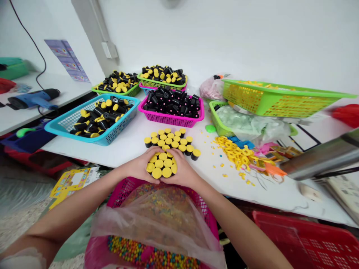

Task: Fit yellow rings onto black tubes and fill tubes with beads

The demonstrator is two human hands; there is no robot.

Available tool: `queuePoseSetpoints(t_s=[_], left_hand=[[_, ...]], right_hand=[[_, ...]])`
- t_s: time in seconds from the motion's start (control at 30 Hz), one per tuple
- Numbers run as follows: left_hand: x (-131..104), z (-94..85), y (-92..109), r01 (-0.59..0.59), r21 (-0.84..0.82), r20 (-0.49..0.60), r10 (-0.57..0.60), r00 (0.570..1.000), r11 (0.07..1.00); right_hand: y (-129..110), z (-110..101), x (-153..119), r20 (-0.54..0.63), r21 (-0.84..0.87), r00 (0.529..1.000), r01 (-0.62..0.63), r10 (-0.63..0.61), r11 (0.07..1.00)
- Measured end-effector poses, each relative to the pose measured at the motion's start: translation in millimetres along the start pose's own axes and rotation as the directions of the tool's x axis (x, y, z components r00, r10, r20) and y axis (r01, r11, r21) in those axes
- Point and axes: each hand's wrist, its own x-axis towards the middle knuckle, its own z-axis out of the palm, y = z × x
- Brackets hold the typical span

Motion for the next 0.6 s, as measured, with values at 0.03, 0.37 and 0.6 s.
queuePoseSetpoints(t_s=[0.03, 0.37, 0.6], left_hand=[[0.8, -0.6, -1.1, -0.001, -0.006, 0.004, 0.001, 1.000, 1.000], [4.9, -3.0, -11.0, -0.031, -0.077, 0.037, 0.034, 0.999, 0.997], [5.1, -9.3, -10.4, -0.035, -0.108, 0.043, 0.040, 0.998, 0.994]], right_hand=[[-0.5, 0.8, 0.1, -0.011, -0.007, 1.000, -0.006, 0.006, 1.000], [-4.5, 4.2, -1.2, -0.057, 0.030, 0.998, 0.008, -0.006, 1.000], [-5.3, 6.5, -0.5, -0.059, -0.015, 0.997, -0.056, 0.055, 0.998]])
